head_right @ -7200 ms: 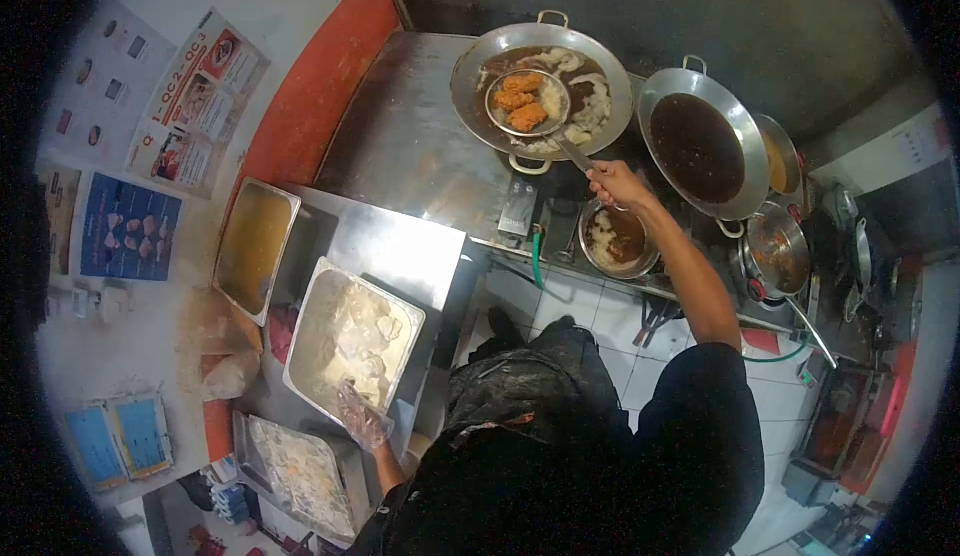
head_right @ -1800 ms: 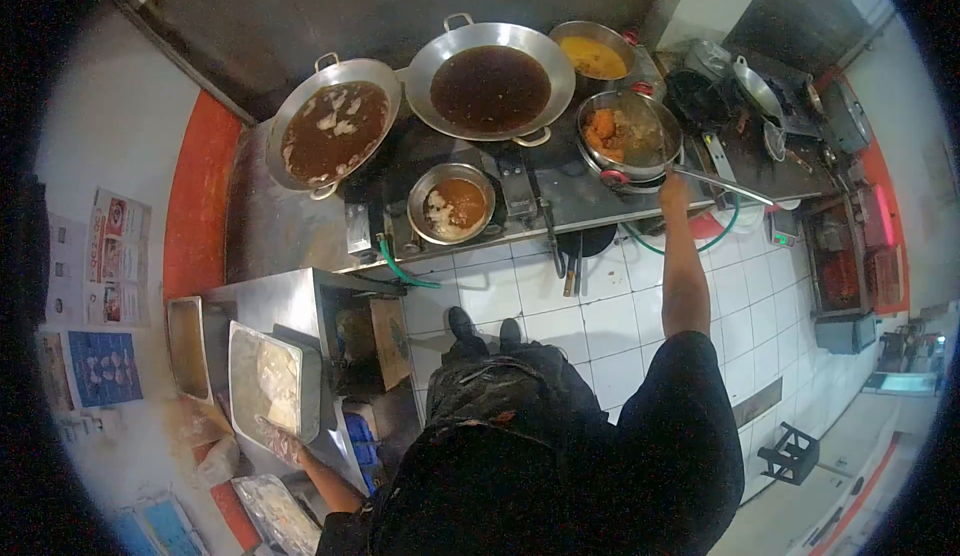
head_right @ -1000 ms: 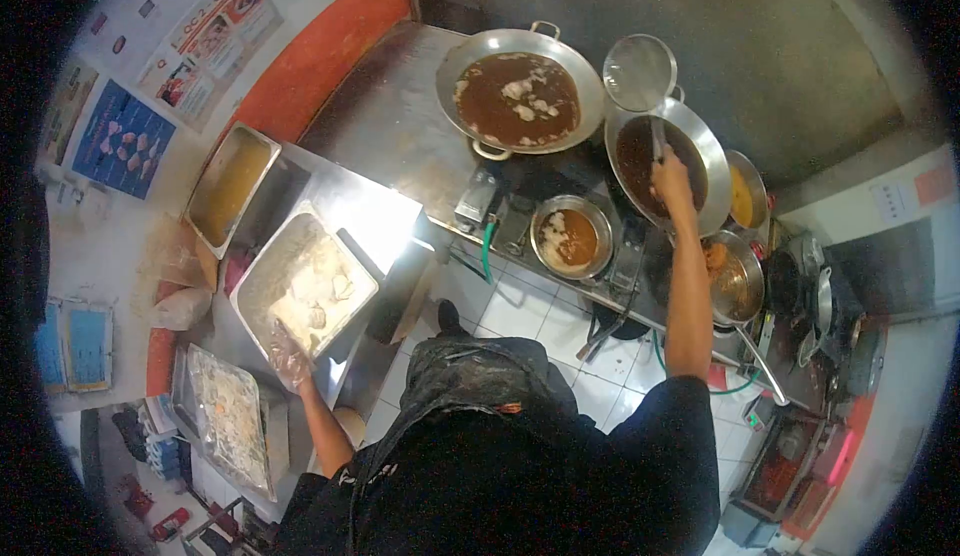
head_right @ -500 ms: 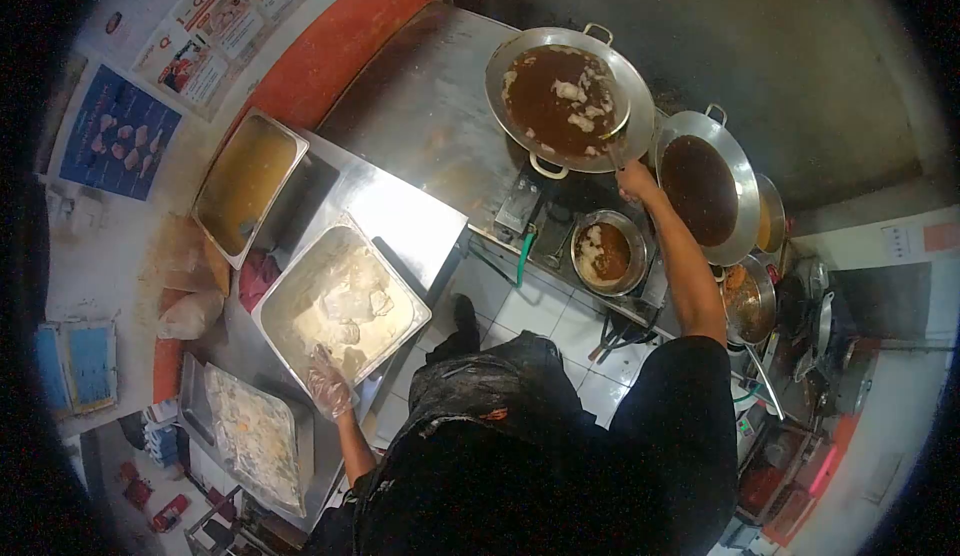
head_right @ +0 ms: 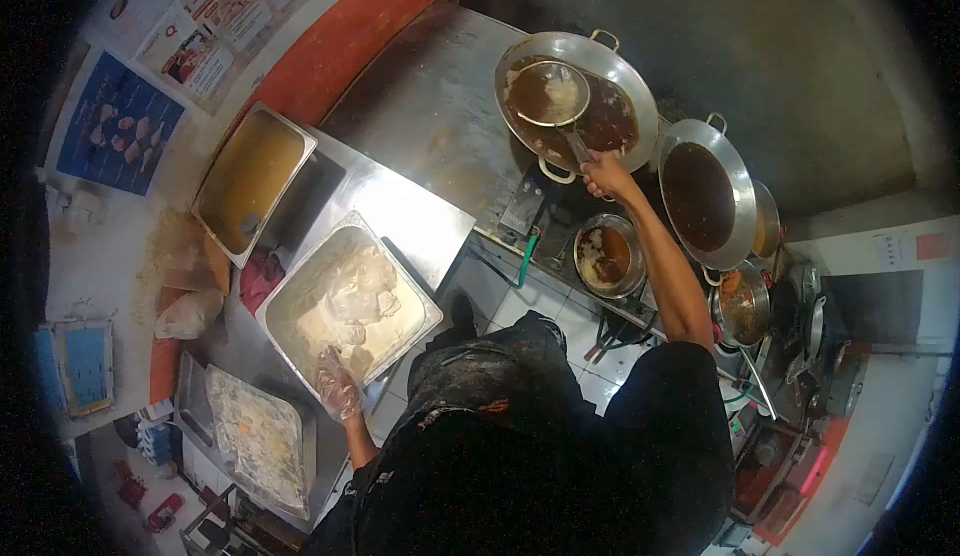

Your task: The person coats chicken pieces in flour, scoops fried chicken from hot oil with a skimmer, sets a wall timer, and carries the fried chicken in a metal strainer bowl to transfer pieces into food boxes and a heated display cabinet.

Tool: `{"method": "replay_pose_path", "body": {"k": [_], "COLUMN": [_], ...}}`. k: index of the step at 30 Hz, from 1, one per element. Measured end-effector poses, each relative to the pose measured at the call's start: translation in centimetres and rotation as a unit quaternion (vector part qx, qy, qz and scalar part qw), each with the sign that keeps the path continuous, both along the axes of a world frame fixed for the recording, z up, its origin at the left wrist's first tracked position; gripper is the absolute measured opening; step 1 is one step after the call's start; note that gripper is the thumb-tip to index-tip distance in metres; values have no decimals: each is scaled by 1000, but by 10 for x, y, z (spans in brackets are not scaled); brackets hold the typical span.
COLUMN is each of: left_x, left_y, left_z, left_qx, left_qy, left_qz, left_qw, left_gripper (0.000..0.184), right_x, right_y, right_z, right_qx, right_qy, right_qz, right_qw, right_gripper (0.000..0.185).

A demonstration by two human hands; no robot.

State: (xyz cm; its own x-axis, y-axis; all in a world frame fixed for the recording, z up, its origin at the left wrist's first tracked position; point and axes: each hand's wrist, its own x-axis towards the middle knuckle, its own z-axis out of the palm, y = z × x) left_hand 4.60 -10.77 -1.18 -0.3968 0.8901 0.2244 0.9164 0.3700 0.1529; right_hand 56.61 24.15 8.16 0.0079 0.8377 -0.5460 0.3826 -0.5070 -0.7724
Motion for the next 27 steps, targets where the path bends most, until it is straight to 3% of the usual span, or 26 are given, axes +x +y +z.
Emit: {"method": "replay_pose_path", "body": {"k": [2,4,8,11,14,16,17,21,23,24,25,27], "left_x": [5,6,3,5,-6,-20,-17,6,9,-3,-20,-47], "left_y": [6,6,2,1,-3,-17,-21,1,-1,-3,-3,-6], "left_z": [9,10,2,0,-5,-32,-25,31,31,12,-14,-59], "left_qx": [41,52,21,93,27,8,5,-162,-218,-215,-200,-142], "left_qy": [50,-66,-145,-101,-123,60,64,27,27,228,418,739], "left_qz": [-44,16,49,8,-9,-116,-128,-54,-48,-37,-23,16], "left_qw": [997,996,988,991,992,991,990,985,974,949,886,658], "left_gripper": [32,34,31,33,32,38,38,47,47,48,49,51], "right_x": [-1,-2,6,12,17,25,28,54,71,81,91,107], "right_y": [-1,-1,-3,-11,-23,-29,-34,-59,-83,-96,-113,-158], "right_z": [7,10,10,14,19,18,16,15,14,13,10,9], "right_qx": [-3,4,-10,-7,-5,44,49,65,75,80,81,97], "right_qy": [17,-8,25,33,73,83,110,197,209,217,222,225], "right_qz": [-7,7,7,16,-25,-26,-48,-106,-133,-151,-170,-179], "right_qw": [1000,1000,1000,999,997,995,992,973,966,961,957,953], "right_gripper": [59,60,62,62,58,59,54,40,37,35,32,32]}}
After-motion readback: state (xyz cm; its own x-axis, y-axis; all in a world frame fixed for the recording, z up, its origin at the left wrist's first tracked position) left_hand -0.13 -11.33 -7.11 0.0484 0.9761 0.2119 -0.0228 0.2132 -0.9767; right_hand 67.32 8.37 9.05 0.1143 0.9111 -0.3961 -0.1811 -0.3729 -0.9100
